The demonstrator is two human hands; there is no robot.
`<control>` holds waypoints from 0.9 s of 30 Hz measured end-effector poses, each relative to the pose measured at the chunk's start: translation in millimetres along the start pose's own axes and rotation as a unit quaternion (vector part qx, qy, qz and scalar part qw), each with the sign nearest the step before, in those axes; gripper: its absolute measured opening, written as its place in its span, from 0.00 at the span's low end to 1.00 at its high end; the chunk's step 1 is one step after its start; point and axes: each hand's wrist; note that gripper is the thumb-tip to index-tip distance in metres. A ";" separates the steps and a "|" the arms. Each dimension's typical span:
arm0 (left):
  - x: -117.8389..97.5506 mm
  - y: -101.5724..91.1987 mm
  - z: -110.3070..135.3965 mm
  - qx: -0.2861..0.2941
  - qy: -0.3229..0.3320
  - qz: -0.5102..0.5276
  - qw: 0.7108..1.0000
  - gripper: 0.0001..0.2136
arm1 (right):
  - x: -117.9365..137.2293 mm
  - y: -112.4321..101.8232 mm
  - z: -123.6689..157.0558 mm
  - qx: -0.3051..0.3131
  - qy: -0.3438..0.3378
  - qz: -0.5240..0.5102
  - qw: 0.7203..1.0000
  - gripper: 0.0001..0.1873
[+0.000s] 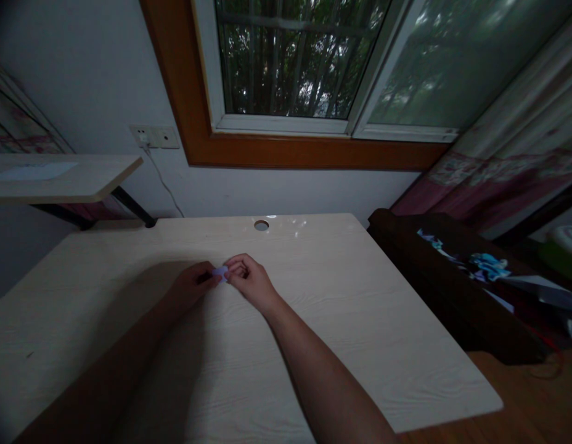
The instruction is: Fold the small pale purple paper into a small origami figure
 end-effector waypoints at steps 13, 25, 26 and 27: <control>-3.1 -0.4 -0.2 0.009 0.008 0.009 1.000 0.12 | 3.1 0.1 2.3 0.019 -0.002 0.026 0.999 0.13; -1.7 -1.6 1.2 0.013 -0.018 0.070 0.997 0.10 | 5.7 1.6 2.6 0.004 -0.006 0.019 1.000 0.12; -2.2 -1.7 1.2 0.012 -0.025 0.074 0.997 0.11 | 5.2 1.6 2.4 0.001 -0.005 0.017 1.000 0.12; -3.0 -1.8 1.3 0.012 -0.030 0.077 0.997 0.11 | 4.6 1.6 2.2 -0.002 -0.004 0.015 1.000 0.12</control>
Point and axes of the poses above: each hand's wrist, its own z-axis away from the middle knuckle, its own y-axis out of the palm, x = y × z, and after that the axes turned 6 degrees about -x, right-handed
